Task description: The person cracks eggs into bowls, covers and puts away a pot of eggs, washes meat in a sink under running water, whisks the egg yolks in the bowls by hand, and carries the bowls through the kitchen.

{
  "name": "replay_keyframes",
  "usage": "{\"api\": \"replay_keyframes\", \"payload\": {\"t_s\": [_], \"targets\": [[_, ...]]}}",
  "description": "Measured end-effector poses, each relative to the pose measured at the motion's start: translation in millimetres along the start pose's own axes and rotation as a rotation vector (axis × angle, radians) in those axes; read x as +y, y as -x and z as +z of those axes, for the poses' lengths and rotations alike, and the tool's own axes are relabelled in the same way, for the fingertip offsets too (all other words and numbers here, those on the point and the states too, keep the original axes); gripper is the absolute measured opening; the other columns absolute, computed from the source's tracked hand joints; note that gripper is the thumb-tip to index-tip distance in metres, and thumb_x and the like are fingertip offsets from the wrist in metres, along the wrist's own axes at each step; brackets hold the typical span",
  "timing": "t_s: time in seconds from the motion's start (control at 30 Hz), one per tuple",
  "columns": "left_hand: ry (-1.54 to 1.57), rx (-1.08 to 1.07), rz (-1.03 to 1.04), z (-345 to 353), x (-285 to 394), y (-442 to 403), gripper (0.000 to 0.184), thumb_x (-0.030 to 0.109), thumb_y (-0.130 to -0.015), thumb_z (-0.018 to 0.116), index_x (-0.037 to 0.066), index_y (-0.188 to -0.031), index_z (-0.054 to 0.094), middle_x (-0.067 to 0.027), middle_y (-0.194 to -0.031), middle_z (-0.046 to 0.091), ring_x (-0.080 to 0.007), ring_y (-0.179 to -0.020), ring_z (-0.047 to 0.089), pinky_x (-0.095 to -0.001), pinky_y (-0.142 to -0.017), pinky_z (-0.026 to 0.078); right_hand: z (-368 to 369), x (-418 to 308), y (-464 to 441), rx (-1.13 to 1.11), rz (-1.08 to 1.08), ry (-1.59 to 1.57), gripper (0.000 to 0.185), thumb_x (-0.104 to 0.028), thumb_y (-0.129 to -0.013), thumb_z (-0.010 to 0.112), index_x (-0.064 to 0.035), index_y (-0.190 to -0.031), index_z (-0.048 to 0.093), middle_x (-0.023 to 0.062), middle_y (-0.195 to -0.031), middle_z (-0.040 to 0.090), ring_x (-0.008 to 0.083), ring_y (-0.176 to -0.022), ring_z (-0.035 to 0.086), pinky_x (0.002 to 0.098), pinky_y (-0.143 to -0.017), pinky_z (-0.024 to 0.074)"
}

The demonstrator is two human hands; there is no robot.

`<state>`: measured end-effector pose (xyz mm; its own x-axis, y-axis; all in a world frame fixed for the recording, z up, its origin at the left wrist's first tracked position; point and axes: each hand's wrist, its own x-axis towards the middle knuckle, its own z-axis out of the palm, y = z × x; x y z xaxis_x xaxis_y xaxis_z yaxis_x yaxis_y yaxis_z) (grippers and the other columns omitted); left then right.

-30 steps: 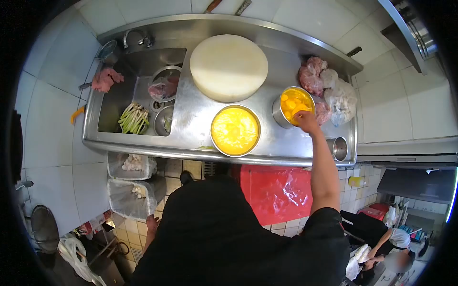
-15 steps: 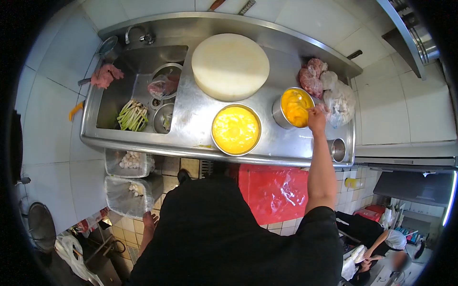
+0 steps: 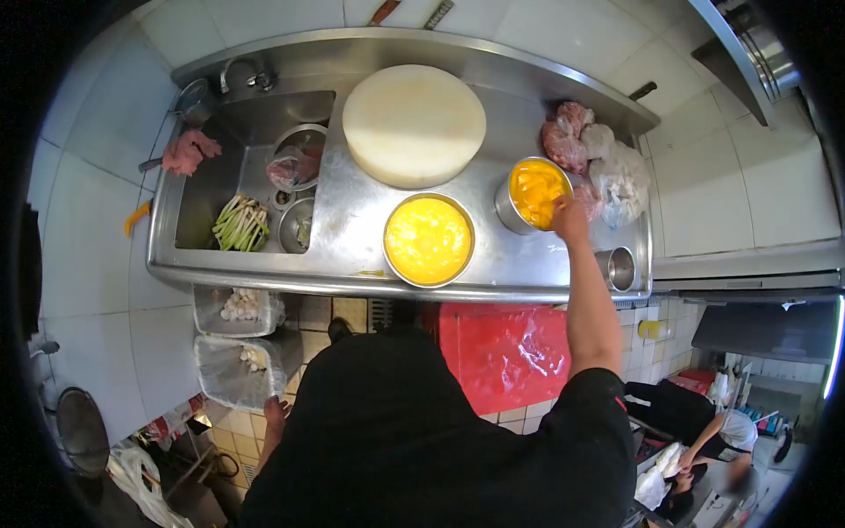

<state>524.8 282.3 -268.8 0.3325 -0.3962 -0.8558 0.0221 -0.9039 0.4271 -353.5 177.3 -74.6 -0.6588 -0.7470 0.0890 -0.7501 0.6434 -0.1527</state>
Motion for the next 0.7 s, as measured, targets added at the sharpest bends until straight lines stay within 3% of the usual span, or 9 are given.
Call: {"api": "replay_keyframes", "payload": {"t_s": [0.1,0.17,0.3,0.37,0.43,0.5,0.57,0.63,0.7], "targets": [[-0.015,-0.002,-0.007,3.0,6.3,0.2,0.041,0.04,-0.095,0.047,0.016,-0.128,0.042,-0.0108,-0.117,0.056,-0.0243,-0.089,0.061,-0.0407,-0.072,0.047,-4.6,5.4,1.0,-0.229,-0.227,-0.268,0.019,-0.02,-0.087,0.059,-0.0057,-0.091,0.072,0.0175,-0.088,0.07,0.034,-0.084,0.067,0.0421,-0.077,0.0517],[-0.011,-0.007,-0.016,4.1,5.2,-1.5,0.042,0.04,-0.095,0.047,0.016,-0.128,0.042,-0.0104,-0.116,0.056,-0.0238,-0.088,0.061,-0.0402,-0.071,0.047,-2.9,9.9,-6.5,0.002,-0.179,-0.227,0.018,-0.019,-0.086,0.061,-0.0057,-0.092,0.072,0.0173,-0.087,0.07,0.0324,-0.084,0.067,0.0397,-0.076,0.0515],[-0.008,-0.004,0.0,3.6,9.2,-3.5,0.042,0.04,-0.095,0.048,0.016,-0.128,0.043,-0.0095,-0.112,0.056,-0.0226,-0.086,0.061,-0.0387,-0.069,0.048,-1.1,8.8,2.4,-0.31,-0.135,-0.117,0.017,-0.015,-0.084,0.059,-0.0048,-0.091,0.071,0.018,-0.088,0.069,0.0293,-0.086,0.067,0.0366,-0.078,0.0506],[-0.009,0.013,-0.038,6.5,8.4,-3.8,0.041,0.04,-0.094,0.049,0.016,-0.127,0.044,-0.0096,-0.11,0.057,-0.022,-0.084,0.061,-0.0374,-0.067,0.048,-7.5,10.8,-5.1,0.053,-0.124,-0.407,0.017,-0.015,-0.085,0.058,-0.004,-0.089,0.07,0.0177,-0.084,0.069,0.0288,-0.084,0.067,0.0363,-0.077,0.0507],[0.015,-0.012,-0.024,4.3,10.9,-2.4,0.04,0.039,-0.095,0.049,0.016,-0.127,0.044,-0.0098,-0.108,0.058,-0.0214,-0.081,0.061,-0.0362,-0.063,0.047,-11.1,4.5,2.8,0.144,0.028,-0.252,0.019,-0.019,-0.087,0.059,-0.0041,-0.091,0.07,0.0165,-0.081,0.069,0.0264,-0.083,0.067,0.0357,-0.076,0.0507],[-0.015,-0.001,0.011,6.0,18.0,-1.4,0.038,0.039,-0.095,0.049,0.016,-0.125,0.044,-0.009,-0.105,0.059,-0.0206,-0.078,0.061,-0.035,-0.06,0.047,-15.8,-3.4,10.9,-0.427,-0.198,-0.27,0.019,-0.016,-0.086,0.055,-0.0034,-0.087,0.07,0.0195,-0.086,0.068,0.0327,-0.083,0.066,0.0408,-0.078,0.0505],[0.031,0.0,-0.011,3.9,9.5,-2.9,0.037,0.039,-0.096,0.05,0.016,-0.125,0.045,-0.0086,-0.104,0.059,-0.0205,-0.078,0.061,-0.0351,-0.06,0.047,-27.9,-5.6,10.7,-0.288,-0.178,-0.362,0.019,-0.017,-0.086,0.056,-0.004,-0.087,0.07,0.0187,-0.084,0.069,0.0323,-0.078,0.066,0.0407,-0.075,0.05],[0.027,-0.01,0.015,0.0,0.1,-8.7,0.038,0.039,-0.096,0.05,0.016,-0.126,0.045,-0.0089,-0.104,0.059,-0.0208,-0.078,0.061,-0.0354,-0.06,0.047,-26.6,-4.9,5.6,0.068,0.015,-0.083,0.021,-0.022,-0.088,0.06,-0.0044,-0.092,0.071,0.016,-0.087,0.07,0.0251,-0.085,0.068,0.037,-0.077,0.0506],[-0.036,-0.035,-0.001,0.4,8.8,-1.0,0.039,0.038,-0.095,0.05,0.016,-0.127,0.044,-0.01,-0.107,0.058,-0.0221,-0.081,0.061,-0.0364,-0.062,0.047,-18.3,0.5,10.4,-0.162,-0.067,-0.191,0.02,-0.022,-0.088,0.06,-0.0048,-0.092,0.071,0.0159,-0.089,0.07,0.0261,-0.085,0.068,0.0374,-0.077,0.0507]]}}
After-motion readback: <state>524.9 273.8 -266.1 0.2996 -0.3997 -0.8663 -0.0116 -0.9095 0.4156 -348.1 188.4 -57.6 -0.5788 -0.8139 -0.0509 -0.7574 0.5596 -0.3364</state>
